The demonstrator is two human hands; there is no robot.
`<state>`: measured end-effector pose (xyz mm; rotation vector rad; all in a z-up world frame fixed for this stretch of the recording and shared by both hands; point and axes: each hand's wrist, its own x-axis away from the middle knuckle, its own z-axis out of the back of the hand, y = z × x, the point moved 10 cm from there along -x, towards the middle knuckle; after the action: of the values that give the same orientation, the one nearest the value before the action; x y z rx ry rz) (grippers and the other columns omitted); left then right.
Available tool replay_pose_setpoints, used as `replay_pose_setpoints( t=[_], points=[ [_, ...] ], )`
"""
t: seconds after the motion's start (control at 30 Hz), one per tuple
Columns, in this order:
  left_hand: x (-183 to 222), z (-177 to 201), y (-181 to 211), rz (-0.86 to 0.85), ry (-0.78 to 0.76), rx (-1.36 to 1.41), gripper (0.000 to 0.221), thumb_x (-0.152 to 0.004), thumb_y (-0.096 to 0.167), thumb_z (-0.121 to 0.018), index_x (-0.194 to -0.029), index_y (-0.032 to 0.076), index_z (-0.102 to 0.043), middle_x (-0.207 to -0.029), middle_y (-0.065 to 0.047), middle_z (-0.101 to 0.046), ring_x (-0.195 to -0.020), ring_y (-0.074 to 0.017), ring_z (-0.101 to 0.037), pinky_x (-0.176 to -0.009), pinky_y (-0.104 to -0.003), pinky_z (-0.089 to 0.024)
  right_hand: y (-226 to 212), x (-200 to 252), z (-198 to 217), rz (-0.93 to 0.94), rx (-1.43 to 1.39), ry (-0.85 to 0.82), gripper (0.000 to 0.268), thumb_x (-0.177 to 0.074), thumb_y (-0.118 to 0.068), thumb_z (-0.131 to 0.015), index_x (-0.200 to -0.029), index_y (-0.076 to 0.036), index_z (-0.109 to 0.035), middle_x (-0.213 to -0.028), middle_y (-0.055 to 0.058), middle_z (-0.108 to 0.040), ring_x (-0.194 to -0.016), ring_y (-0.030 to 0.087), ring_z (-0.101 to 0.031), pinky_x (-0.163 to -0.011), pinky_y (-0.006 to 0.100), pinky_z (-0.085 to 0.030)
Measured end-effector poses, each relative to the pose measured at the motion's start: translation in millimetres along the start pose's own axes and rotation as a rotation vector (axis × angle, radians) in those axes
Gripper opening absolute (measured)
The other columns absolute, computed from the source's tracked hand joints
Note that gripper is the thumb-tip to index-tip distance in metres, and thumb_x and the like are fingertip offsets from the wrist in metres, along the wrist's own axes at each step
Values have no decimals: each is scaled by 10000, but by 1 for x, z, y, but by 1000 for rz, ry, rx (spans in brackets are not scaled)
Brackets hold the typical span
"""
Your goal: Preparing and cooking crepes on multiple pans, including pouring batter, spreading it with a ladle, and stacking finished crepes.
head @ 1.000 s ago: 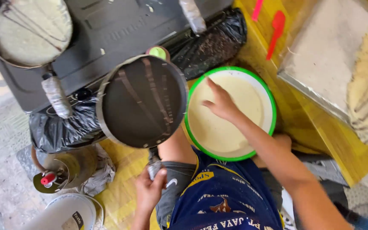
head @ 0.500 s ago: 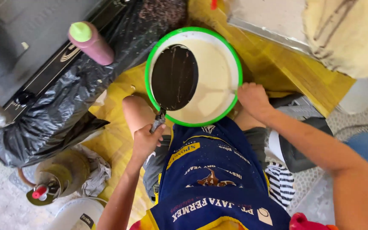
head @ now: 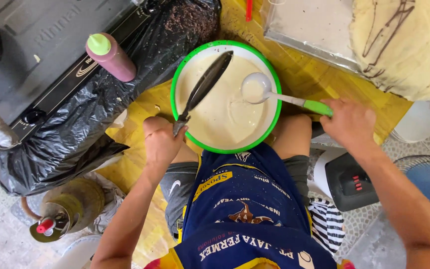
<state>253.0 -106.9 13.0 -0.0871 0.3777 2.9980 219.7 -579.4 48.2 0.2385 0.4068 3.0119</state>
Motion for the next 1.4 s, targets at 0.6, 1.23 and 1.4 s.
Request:
replay_pose_setpoints(
  t=[0.6, 1.23, 1.4],
  points=[
    [9, -111, -40, 681, -556, 1369, 557, -950, 534, -702, -871, -16, -657, -535, -130, -578, -332, -193, -533, -307, -325, -456, -111, 18, 108, 164, 13, 789, 468, -789, -239, -718, -1248, -315, -761, -897, -66, -615, -794, 134, -680, -733, 211, -570],
    [23, -175, 72, 531, -441, 1874, 366, -1018, 318, -683, -888, -22, -643, -523, -156, -580, -330, -222, -556, -313, -313, -462, -117, 73, 126, 169, 23, 745, 392, -842, -224, -743, -1226, -295, -779, -898, -58, -652, -754, 148, -684, -740, 242, -576],
    [26, -146, 74, 669, -812, 1608, 538, -945, 489, -735, -867, -37, -649, -540, -131, -577, -336, -182, -530, -286, -310, -430, -105, 50, 95, -3, -182, 553, 334, -885, -242, -735, -1216, -244, -782, -889, -23, -683, -756, 193, -716, -719, 317, -604]
  ],
)
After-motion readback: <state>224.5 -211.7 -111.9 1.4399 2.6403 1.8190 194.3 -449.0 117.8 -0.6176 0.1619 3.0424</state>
